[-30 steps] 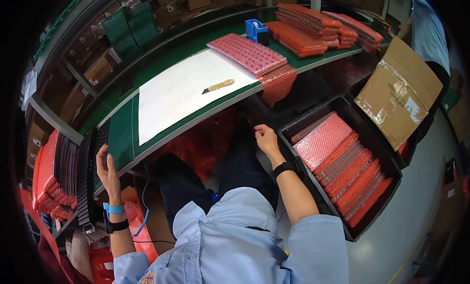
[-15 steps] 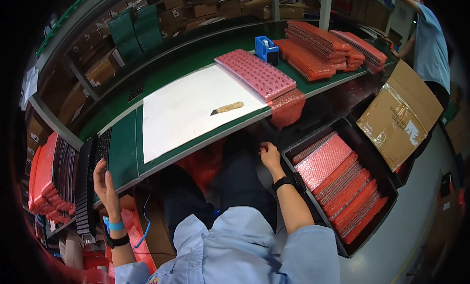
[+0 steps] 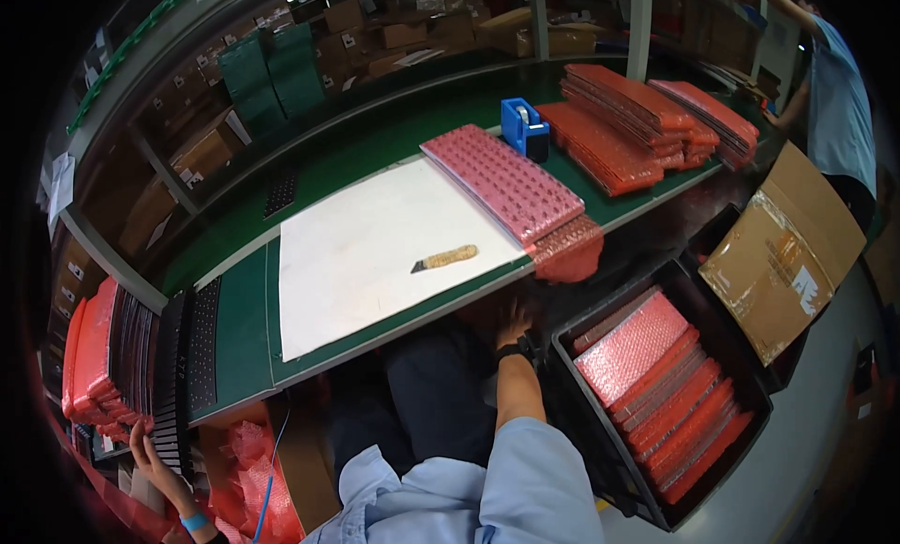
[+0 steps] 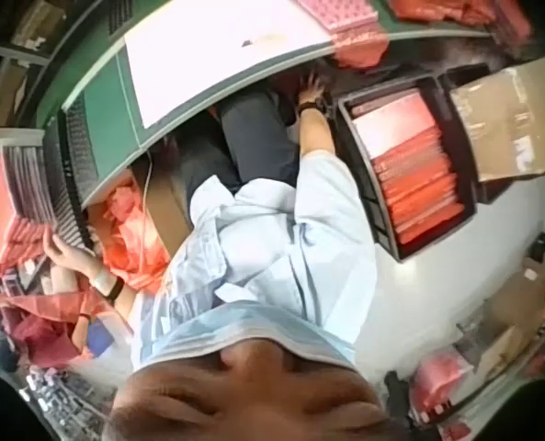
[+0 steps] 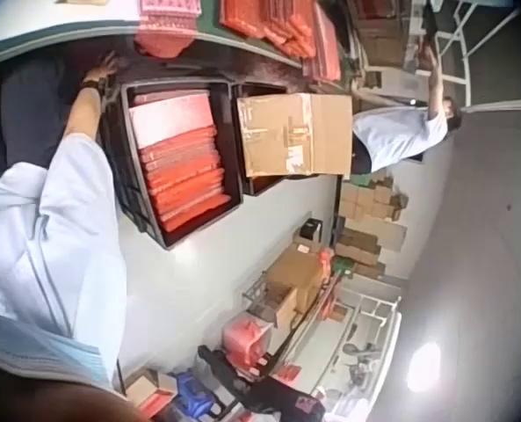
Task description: The person pulls a length of bubble wrap from a roll, places a circuit board onto it, and folds the wrap over the board. They secure the wrap with tape and place the wrapped board into a bin.
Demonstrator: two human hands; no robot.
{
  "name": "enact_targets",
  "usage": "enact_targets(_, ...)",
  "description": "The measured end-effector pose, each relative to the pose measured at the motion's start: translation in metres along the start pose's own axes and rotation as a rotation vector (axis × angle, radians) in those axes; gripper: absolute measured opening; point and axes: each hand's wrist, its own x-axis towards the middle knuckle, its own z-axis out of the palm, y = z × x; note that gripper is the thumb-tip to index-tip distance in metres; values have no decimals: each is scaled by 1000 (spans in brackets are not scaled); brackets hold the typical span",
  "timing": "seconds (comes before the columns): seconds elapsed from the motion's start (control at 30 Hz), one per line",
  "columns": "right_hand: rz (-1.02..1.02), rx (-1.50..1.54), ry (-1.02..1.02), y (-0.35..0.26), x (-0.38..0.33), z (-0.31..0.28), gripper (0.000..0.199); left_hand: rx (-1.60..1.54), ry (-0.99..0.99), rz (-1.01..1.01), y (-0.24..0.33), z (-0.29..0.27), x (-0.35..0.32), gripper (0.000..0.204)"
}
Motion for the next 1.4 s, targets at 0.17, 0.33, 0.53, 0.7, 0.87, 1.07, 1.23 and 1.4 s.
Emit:
enact_targets(0.17,-54,-221,-367,-77,-23,-26,54,125,146,-29,37,-62,-17,34)
enact_targets(0.33,-192,78,-213,-27,-23,-31,44,171,-30,202,82,22,-29,33)
enact_targets(0.53,-17,930,105,-28,1,-130,17,-453,-1121,203,136,202,-102,24)
enact_targets(0.7,-357,1025,62,-46,-85,-306,11,-548,-1168,-455,88,341,-192,31)
enact_targets(0.87,-816,660,172,-41,-154,-368,12,-641,-1347,-771,99,410,-220,39)
enact_targets(1.07,-125,1221,-199,-7,-126,-347,30,-834,-1554,-556,81,361,-185,39)
enact_targets(1.23,456,2180,-1274,-51,-101,-354,55,-752,-1825,-645,82,309,-147,32)
enact_targets(1.4,327,2535,-827,-55,-84,-346,48,-498,-2022,-71,64,281,-138,37)
